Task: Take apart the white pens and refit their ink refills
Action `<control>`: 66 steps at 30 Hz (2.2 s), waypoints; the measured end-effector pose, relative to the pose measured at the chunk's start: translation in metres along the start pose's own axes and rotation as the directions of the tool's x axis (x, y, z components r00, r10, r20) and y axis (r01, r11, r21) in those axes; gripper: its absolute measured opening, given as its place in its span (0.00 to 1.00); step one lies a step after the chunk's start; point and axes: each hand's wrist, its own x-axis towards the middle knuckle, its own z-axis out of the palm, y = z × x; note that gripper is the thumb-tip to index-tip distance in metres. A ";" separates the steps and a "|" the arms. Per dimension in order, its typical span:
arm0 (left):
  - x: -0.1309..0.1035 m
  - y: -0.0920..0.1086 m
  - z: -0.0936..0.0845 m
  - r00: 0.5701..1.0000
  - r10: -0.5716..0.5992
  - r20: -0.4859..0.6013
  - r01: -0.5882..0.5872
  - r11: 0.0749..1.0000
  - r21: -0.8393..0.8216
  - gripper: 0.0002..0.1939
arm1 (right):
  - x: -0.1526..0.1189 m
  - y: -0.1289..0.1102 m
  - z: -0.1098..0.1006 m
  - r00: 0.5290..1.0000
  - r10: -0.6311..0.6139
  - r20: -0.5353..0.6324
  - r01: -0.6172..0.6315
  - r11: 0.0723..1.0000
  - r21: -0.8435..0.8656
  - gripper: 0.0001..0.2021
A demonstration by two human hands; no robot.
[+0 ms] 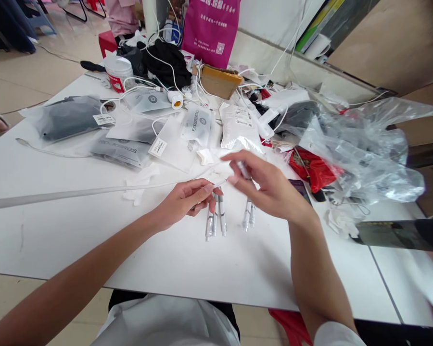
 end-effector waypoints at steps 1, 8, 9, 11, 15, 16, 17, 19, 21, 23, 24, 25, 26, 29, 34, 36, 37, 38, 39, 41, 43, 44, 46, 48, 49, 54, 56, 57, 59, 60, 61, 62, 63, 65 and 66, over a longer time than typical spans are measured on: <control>0.000 0.000 -0.001 1.000 0.000 -0.007 0.000 1.000 -0.002 0.22 | 0.002 0.005 -0.001 0.995 0.006 -0.100 0.000 0.998 0.059 0.20; 0.000 0.001 0.000 0.999 -0.014 -0.029 0.015 1.000 0.007 0.23 | 0.018 0.032 0.004 0.913 0.005 -0.409 0.195 0.874 0.446 0.16; 0.000 0.001 0.000 0.999 -0.017 -0.031 0.017 1.000 0.008 0.23 | 0.018 0.032 0.007 0.912 0.016 -0.411 0.199 0.857 0.475 0.16; 0.001 0.001 0.001 0.999 -0.020 -0.034 0.020 1.000 0.009 0.23 | 0.018 0.029 0.013 0.915 0.025 -0.402 0.200 0.839 0.507 0.15; 0.001 0.000 0.001 0.999 -0.018 -0.037 0.019 1.000 0.011 0.23 | 0.015 0.019 0.022 0.926 0.000 -0.377 0.204 0.841 0.502 0.14; 0.001 0.000 0.001 0.999 -0.017 -0.036 0.017 1.000 0.011 0.23 | 0.015 0.017 0.023 0.928 -0.007 -0.374 0.205 0.845 0.494 0.13; 0.001 0.000 0.001 0.999 -0.015 -0.036 0.016 1.000 0.011 0.23 | 0.014 0.015 0.024 0.929 -0.011 -0.369 0.203 0.850 0.485 0.13; 0.000 0.000 0.000 0.999 -0.011 -0.037 0.011 1.000 0.010 0.24 | 0.013 0.011 0.026 0.935 -0.015 -0.354 0.191 0.863 0.468 0.12; 0.000 -0.001 0.000 0.999 -0.008 -0.038 0.009 1.000 0.007 0.24 | 0.012 0.008 0.027 0.944 -0.015 -0.329 0.173 0.872 0.457 0.12; 0.001 -0.002 -0.001 0.999 -0.003 -0.034 0.003 1.000 0.004 0.24 | 0.011 0.006 0.030 0.956 -0.018 -0.294 0.159 0.872 0.462 0.12; 0.001 -0.003 -0.001 1.000 0.001 -0.031 0.000 1.000 0.005 0.24 | 0.010 0.006 0.032 0.960 -0.022 -0.279 0.156 0.870 0.467 0.12; 0.001 -0.003 -0.001 1.000 0.005 -0.028 -0.005 1.000 0.008 0.25 | 0.009 0.005 0.034 0.962 -0.026 -0.270 0.157 0.867 0.473 0.13; 0.001 -0.003 -0.001 1.000 0.011 -0.024 -0.010 1.000 0.014 0.25 | 0.007 0.005 0.037 0.963 -0.029 -0.268 0.160 0.863 0.479 0.14; 0.001 -0.003 0.001 1.000 0.026 -0.010 -0.025 0.998 0.057 0.25 | 0.001 0.008 0.046 0.947 -0.012 -0.321 0.178 0.851 0.493 0.17; -0.002 -0.003 0.006 0.999 0.029 0.044 -0.039 0.973 0.229 0.23 | -0.018 0.020 0.062 0.891 0.062 -0.451 0.182 0.859 0.478 0.15; -0.003 -0.005 0.007 0.999 0.009 0.052 -0.024 0.958 0.284 0.22 | -0.027 0.026 0.071 0.859 0.071 -0.507 0.203 0.862 0.465 0.14; -0.003 -0.006 0.007 0.999 0.007 0.050 -0.022 0.951 0.307 0.21 | -0.030 0.028 0.076 0.845 0.071 -0.531 0.217 0.861 0.460 0.14; -0.003 -0.008 0.007 0.999 0.011 0.046 -0.025 0.944 0.328 0.21 | -0.034 0.030 0.081 0.834 0.068 -0.547 0.229 0.860 0.457 0.14; -0.003 -0.010 0.007 0.999 0.023 0.043 -0.037 0.936 0.350 0.21 | -0.037 0.032 0.086 0.830 0.062 -0.554 0.239 0.859 0.454 0.15; -0.002 -0.014 0.005 0.998 0.057 0.040 -0.068 0.915 0.399 0.20 | -0.041 0.034 0.094 0.833 0.039 -0.552 0.256 0.857 0.447 0.16; 0.000 -0.018 0.004 0.997 0.074 0.037 -0.083 0.883 0.462 0.18 | -0.043 0.034 0.100 0.834 0.010 -0.551 0.275 0.859 0.433 0.20; 0.001 -0.020 0.003 0.996 0.079 0.033 -0.085 0.865 0.495 0.17 | -0.044 0.034 0.102 0.832 -0.006 -0.555 0.287 0.861 0.420 0.22; 0.001 -0.024 0.000 0.995 0.094 0.015 -0.086 0.827 0.556 0.16 | -0.045 0.033 0.103 0.831 -0.037 -0.555 0.302 0.868 0.394 0.23; 0.000 -0.025 -0.001 0.993 0.120 0.009 -0.101 0.790 0.605 0.16 | -0.046 0.034 0.104 0.841 -0.072 -0.537 0.313 0.873 0.374 0.22; -0.001 -0.025 -0.002 0.991 0.130 0.017 -0.112 0.775 0.622 0.16 | -0.047 0.034 0.104 0.846 -0.084 -0.527 0.317 0.874 0.369 0.22; -0.001 -0.025 -0.001 0.979 0.200 0.030 -0.179 0.787 0.591 0.19 | -0.050 0.038 0.110 0.847 -0.058 -0.528 0.292 0.881 0.372 0.20; 0.002 -0.027 -0.002 0.970 0.242 -0.020 -0.192 0.817 0.544 0.18 | -0.050 0.038 0.111 0.846 -0.018 -0.532 0.257 0.889 0.378 0.19; 0.004 -0.028 -0.002 0.965 0.258 -0.054 -0.194 0.833 0.517 0.17 | -0.051 0.038 0.111 0.845 0.001 -0.534 0.240 0.893 0.380 0.19; 0.006 -0.030 -0.004 0.954 0.276 -0.119 -0.187 0.855 0.484 0.15 | -0.050 0.038 0.110 0.839 0.025 -0.544 0.220 0.898 0.381 0.18; 0.007 -0.030 -0.004 0.947 0.285 -0.148 -0.182 0.857 0.483 0.14 | -0.050 0.037 0.110 0.834 0.027 -0.551 0.224 0.897 0.382 0.18; 0.007 -0.030 -0.004 0.941 0.289 -0.173 -0.172 0.854 0.492 0.13 | -0.049 0.036 0.110 0.827 0.025 -0.562 0.234 0.893 0.384 0.18; 0.006 -0.029 -0.004 0.939 0.285 -0.193 -0.153 0.848 0.507 0.13 | -0.049 0.035 0.110 0.818 0.023 -0.575 0.248 0.888 0.388 0.18; 0.005 -0.028 -0.004 0.938 0.273 -0.213 -0.127 0.845 0.520 0.13 | -0.048 0.035 0.109 0.809 0.025 -0.587 0.257 0.883 0.392 0.18; 0.003 -0.026 -0.002 0.941 0.234 -0.245 -0.074 0.847 0.526 0.14 | -0.047 0.034 0.108 0.789 0.055 -0.612 0.251 0.880 0.403 0.17; 0.002 -0.025 -0.001 0.943 0.220 -0.250 -0.058 0.849 0.526 0.15 | -0.047 0.034 0.108 0.776 0.082 -0.625 0.232 0.885 0.404 0.16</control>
